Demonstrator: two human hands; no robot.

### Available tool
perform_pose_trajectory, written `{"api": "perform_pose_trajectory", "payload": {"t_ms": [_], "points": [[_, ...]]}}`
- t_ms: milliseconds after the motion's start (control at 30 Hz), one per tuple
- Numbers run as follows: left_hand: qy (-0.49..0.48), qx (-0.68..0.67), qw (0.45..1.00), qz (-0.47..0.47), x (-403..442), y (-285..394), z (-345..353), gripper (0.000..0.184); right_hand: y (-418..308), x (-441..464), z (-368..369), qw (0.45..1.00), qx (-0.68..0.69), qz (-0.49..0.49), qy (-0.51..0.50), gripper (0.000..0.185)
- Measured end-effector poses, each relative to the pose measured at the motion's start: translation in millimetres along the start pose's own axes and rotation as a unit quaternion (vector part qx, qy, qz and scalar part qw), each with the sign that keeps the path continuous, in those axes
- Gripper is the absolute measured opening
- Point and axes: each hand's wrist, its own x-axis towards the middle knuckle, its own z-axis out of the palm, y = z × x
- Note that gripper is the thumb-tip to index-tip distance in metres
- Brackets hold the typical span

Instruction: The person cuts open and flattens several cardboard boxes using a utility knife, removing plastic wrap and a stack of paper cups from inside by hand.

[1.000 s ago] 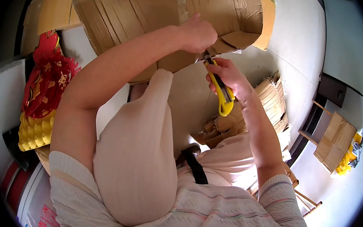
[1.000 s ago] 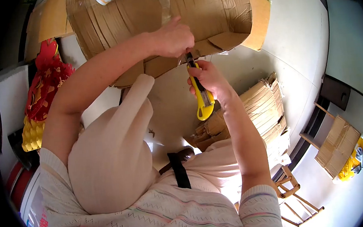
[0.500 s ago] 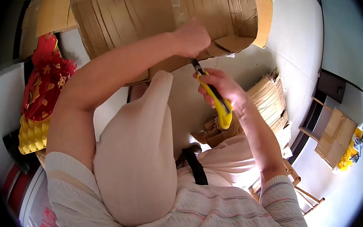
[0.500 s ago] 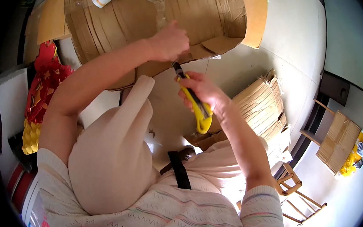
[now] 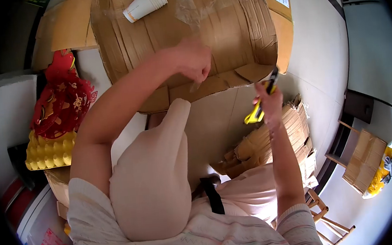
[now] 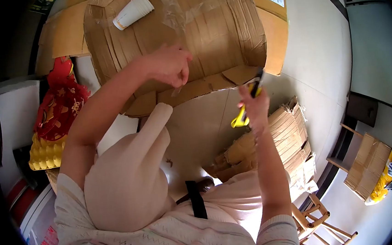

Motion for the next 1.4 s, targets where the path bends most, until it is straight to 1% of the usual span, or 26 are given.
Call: {"api": "perform_pose_trajectory", "payload": {"t_ms": [33,100,167,200,233,300,333,367,433,467,533,633,667,733,767,800,900,933,1033,1100,1133,1233,1300,1333,1367,1400], "points": [[0.030,-0.012,0.999,0.006,-9.6,3.7,-3.0,0.010,-5.5,11.9,-7.2,0.995,-0.073,-0.004,0.061,0.031],[0.089,-0.037,0.995,0.018,-31.3,3.5,-7.5,0.010,-15.7,42.5,-23.0,0.977,-0.159,-0.014,0.142,0.044],[0.246,-0.055,0.968,0.019,-59.5,-9.9,-6.6,0.014,-11.4,78.5,-34.3,0.951,-0.236,-0.070,0.188,0.057],[0.290,-0.114,0.950,0.015,-70.6,-22.8,-4.1,0.016,-8.3,94.1,-36.6,0.950,-0.245,-0.078,0.180,0.066],[0.334,-0.172,0.927,0.013,-80.8,-38.1,-2.4,0.019,-8.0,103.0,-36.3,0.964,-0.207,-0.080,0.143,0.067],[0.381,-0.232,0.895,-0.023,-102.8,-72.5,5.7,0.022,-2.6,120.3,-32.5,0.959,-0.247,-0.069,0.118,0.066],[0.404,-0.295,0.865,-0.043,-113.3,-89.5,15.1,0.022,-0.6,124.1,-28.0,0.961,-0.241,-0.059,0.122,0.050],[0.424,-0.358,0.830,-0.064,-123.0,-106.2,26.9,0.023,4.0,125.5,-29.4,0.980,-0.170,-0.031,0.093,0.043],[0.467,-0.402,0.775,-0.139,-144.4,-138.0,48.6,0.027,12.3,124.2,-36.2,0.999,-0.029,0.027,0.032,0.032],[0.484,-0.430,0.744,-0.166,-155.9,-147.7,56.8,0.029,1.1,110.6,-28.1,0.999,0.006,0.018,0.046,0.021],[0.515,-0.482,0.675,-0.218,-179.1,-157.7,74.6,0.033,5.9,105.9,-28.5,0.998,0.055,0.027,0.032,0.019],[0.495,-0.529,0.643,-0.248,-192.2,-178.8,109.0,0.038,4.7,93.8,-27.1,0.993,0.104,0.047,0.008,0.016],[0.472,-0.587,0.620,-0.220,-195.5,-184.2,118.0,0.044,7.7,93.1,-27.0,0.993,0.109,0.048,0.001,0.017],[0.443,-0.666,0.569,-0.192,-208.4,-221.9,160.6,0.048,7.4,82.2,-22.2,0.992,0.116,0.049,-0.009,0.017],[0.428,-0.702,0.542,-0.177,-212.0,-233.3,171.8,0.050,9.5,77.9,-19.8,0.995,0.098,0.029,-0.014,0.017],[0.443,-0.708,0.526,-0.160,-218.8,-218.0,173.6,0.055,14.8,77.7,-21.8,0.994,0.105,0.040,-0.010,0.017],[0.445,-0.709,0.468,-0.284,-258.7,-230.6,215.6,0.057,36.7,79.0,-30.8,0.987,0.140,0.084,0.000,0.017],[0.417,-0.750,0.465,-0.217,-257.7,-216.0,206.0,0.066,40.5,74.0,-33.8,0.983,0.152,0.102,0.004,0.016],[0.285,-0.755,0.568,-0.159,-224.2,-189.7,159.5,0.064,41.9,50.6,-20.8,0.981,0.176,0.083,0.020,0.015],[0.282,-0.553,0.733,-0.276,-184.0,-174.7,129.7,0.057,49.2,39.2,-10.3,0.973,0.218,0.076,0.018,0.014],[0.270,-0.435,0.795,-0.325,-173.2,-173.3,118.8,0.054,54.4,34.1,-7.2,0.969,0.236,0.069,0.022,0.015],[0.368,-0.418,0.749,-0.359,-169.9,-173.6,89.9,0.044,51.0,0.5,3.1,0.960,0.259,0.083,0.066,0.016],[0.496,-0.407,0.730,-0.238,-166.7,-184.1,73.4,0.042,62.6,-18.1,9.4,0.944,0.295,0.118,0.084,0.018],[0.524,-0.255,0.777,-0.238,-164.2,-191.6,55.4,0.043,65.2,-28.0,16.6,0.935,0.313,0.139,0.088,0.019],[0.540,-0.096,0.804,-0.231,-160.5,-200.4,33.6,0.044,68.1,-38.5,26.7,0.925,0.331,0.161,0.092,0.019],[0.515,-0.033,0.788,-0.335,-151.7,-205.8,8.9,0.044,73.7,-49.5,39.4,0.917,0.353,0.180,0.052,0.021]]}}
